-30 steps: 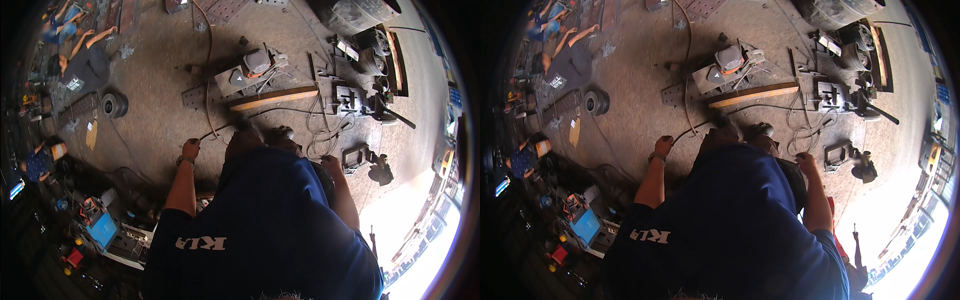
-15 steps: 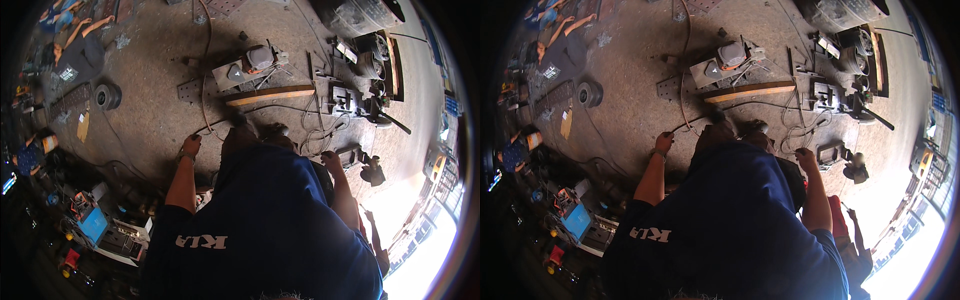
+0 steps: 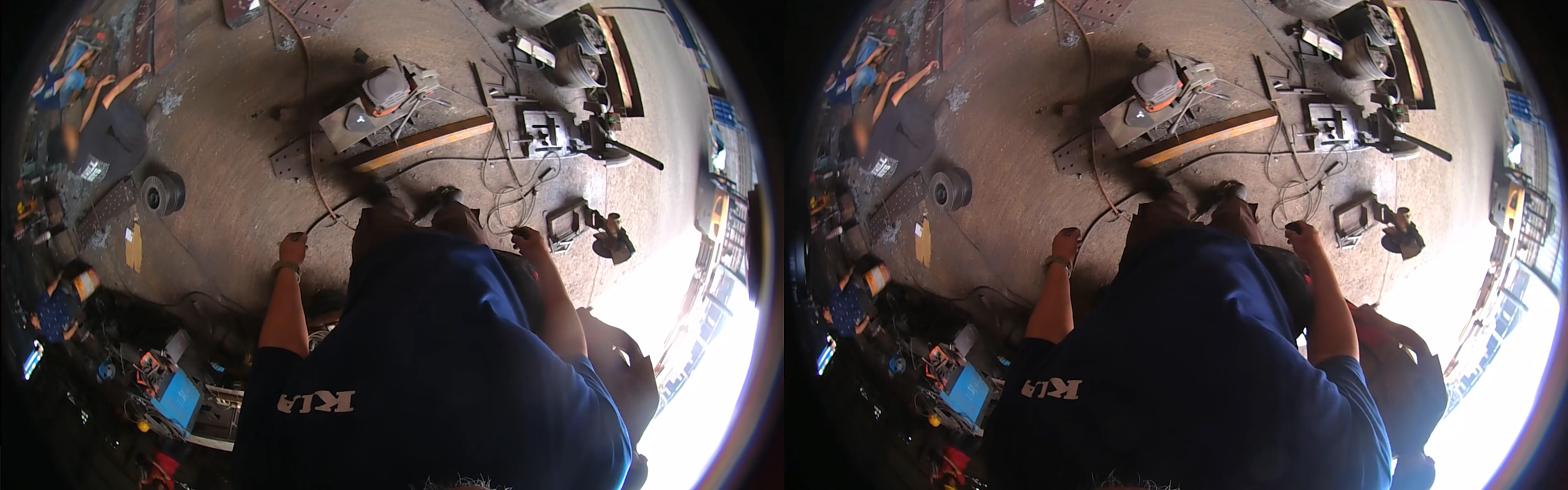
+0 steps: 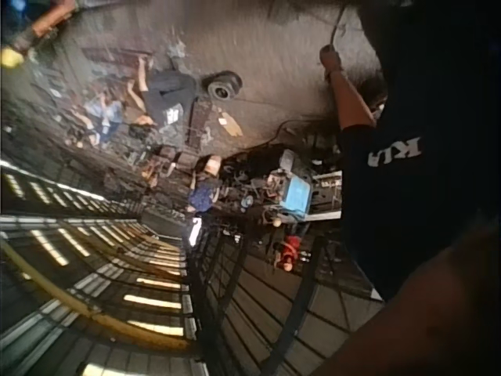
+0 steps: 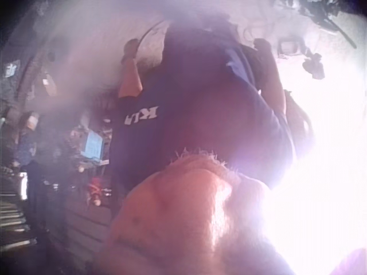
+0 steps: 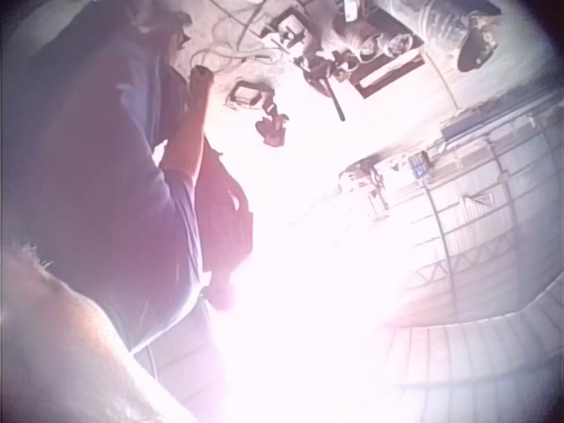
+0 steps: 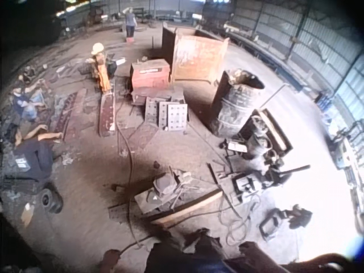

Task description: The person walks through a metal fabrication workshop, picks up a power cord, plugs it into a welding machine, and then picks up a welding torch and a metal rod. The person moves around the workspace while handling these items.

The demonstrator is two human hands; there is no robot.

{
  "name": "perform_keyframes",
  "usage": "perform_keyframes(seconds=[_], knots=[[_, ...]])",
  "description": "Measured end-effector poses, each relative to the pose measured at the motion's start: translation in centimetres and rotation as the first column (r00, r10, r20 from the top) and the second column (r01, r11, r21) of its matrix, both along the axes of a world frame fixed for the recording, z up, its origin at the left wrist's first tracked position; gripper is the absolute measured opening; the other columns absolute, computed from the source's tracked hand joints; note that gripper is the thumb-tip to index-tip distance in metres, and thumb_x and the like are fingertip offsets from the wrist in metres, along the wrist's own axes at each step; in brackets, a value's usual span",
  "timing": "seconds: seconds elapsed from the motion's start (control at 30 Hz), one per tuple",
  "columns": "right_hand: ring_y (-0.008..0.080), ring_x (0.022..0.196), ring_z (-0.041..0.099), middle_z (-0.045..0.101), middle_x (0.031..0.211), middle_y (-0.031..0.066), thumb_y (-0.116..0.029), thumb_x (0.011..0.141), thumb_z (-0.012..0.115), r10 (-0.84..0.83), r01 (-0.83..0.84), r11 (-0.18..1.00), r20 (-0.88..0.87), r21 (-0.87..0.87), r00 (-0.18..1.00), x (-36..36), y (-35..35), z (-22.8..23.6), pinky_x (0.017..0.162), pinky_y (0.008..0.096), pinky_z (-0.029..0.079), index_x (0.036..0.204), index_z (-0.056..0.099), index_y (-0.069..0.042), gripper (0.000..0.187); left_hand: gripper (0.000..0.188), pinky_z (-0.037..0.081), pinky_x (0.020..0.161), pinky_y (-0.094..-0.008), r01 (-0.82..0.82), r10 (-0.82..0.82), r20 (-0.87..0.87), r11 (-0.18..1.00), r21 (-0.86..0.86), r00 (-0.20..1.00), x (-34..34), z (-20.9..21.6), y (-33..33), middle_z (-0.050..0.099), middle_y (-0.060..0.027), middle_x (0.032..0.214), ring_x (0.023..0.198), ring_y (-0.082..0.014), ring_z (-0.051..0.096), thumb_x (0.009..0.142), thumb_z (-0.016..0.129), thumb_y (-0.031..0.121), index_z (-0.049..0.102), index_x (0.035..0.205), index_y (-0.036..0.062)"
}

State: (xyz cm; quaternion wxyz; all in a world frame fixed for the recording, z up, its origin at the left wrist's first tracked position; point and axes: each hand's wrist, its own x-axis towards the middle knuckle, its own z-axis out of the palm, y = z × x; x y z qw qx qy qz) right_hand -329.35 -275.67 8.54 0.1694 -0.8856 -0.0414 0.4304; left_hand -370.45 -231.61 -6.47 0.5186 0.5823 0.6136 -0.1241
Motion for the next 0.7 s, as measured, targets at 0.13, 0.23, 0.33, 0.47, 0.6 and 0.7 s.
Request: perform_keyframes(seconds=[0.13, 0.23, 0.33, 0.47, 0.6, 0.7], knots=[[0.0159, 0.071, 0.064, 0.069, 0.086, 0.0080, -0.022, 0.081, 0.063, -0.054, 0.052, 0.996, 0.016, 0.075, 0.998, -0.6, -2.6, -0.2, 0.066, 0.0293, 0.050, 0.104, 0.066, -0.004, 0.029, 0.037, 0.050, 0.078, -0.0395, 0.116, -0.110, -0.063, 0.988, 0.104, 0.992, 3.1, 1.0, 1.0, 0.068, -0.0151, 0.095, 0.086, -0.0278, 0.065, 0.089, 0.056, 0.028, 0.063, 0.109, -0.0016], [0.0165, 0.073, 0.064, 0.069, 0.086, 0.0098, -0.022, 0.082, 0.064, 0.009, -0.008, 1.000, 0.063, -0.019, 0.998, 0.2, -2.3, 0.5, 0.068, 0.0304, 0.050, 0.103, 0.066, -0.005, 0.027, 0.038, 0.048, 0.082, -0.0398, 0.186, -0.177, -0.103, 0.979, 0.083, 0.979, 5.0, 2.6, 2.0, 0.066, -0.0157, 0.105, 0.095, -0.0295, 0.062, 0.090, 0.056, 0.029, 0.061, 0.115, 0.0011], [0.0179, 0.078, 0.065, 0.069, 0.094, 0.0112, -0.023, 0.081, 0.065, 0.047, -0.044, 0.999, 0.116, -0.026, 0.992, 1.9, -2.0, 1.2, 0.070, 0.0311, 0.050, 0.108, 0.065, -0.007, 0.032, 0.043, 0.046, 0.086, -0.0394, 0.106, -0.111, 0.020, 0.980, 0.167, 0.994, 7.2, 4.9, 1.0, 0.060, -0.0155, 0.117, 0.105, -0.0307, 0.058, 0.090, 0.056, 0.030, 0.055, 0.122, 0.0011], [0.0271, 0.095, 0.065, 0.064, 0.108, 0.0151, -0.021, 0.083, 0.064, 0.227, -0.253, 0.965, 0.264, 0.069, 0.938, 5.9, 1.3, 3.5, 0.083, 0.0352, 0.050, 0.115, 0.060, -0.007, 0.036, 0.049, 0.042, 0.094, -0.0381, -0.080, 0.051, 0.191, 0.986, 0.144, 0.980, 11.2, 7.3, -0.8, 0.052, -0.0170, 0.128, 0.114, -0.0318, 0.052, 0.091, 0.055, 0.029, 0.046, 0.130, -0.0005], [0.0349, 0.108, 0.056, 0.059, 0.115, 0.0186, -0.015, 0.082, 0.069, 0.274, -0.715, 0.641, 0.787, 0.279, 0.553, 14.4, 13.5, 11.6, 0.090, 0.0370, 0.046, 0.119, 0.054, -0.001, 0.042, 0.049, 0.036, 0.102, -0.0385, -0.009, 0.022, 0.730, 1.000, -0.022, 0.683, 18.5, 7.9, -4.0, 0.049, -0.0196, 0.132, 0.119, -0.0295, 0.049, 0.096, 0.046, 0.033, 0.045, 0.129, -0.0022], [0.0284, 0.112, 0.056, 0.059, 0.117, 0.0164, -0.019, 0.088, 0.061, 0.046, -0.747, 0.489, 0.841, 0.451, 0.538, 15.1, 24.0, 20.1, 0.094, 0.0346, 0.043, 0.121, 0.054, -0.001, 0.038, 0.063, 0.032, 0.106, -0.0398, 0.097, 0.483, 0.751, 0.810, -0.579, 0.449, 29.6, 16.2, -7.8, 0.047, -0.0179, 0.134, 0.125, -0.0273, 0.043, 0.095, 0.039, 0.049, 0.040, 0.133, -0.0022]])
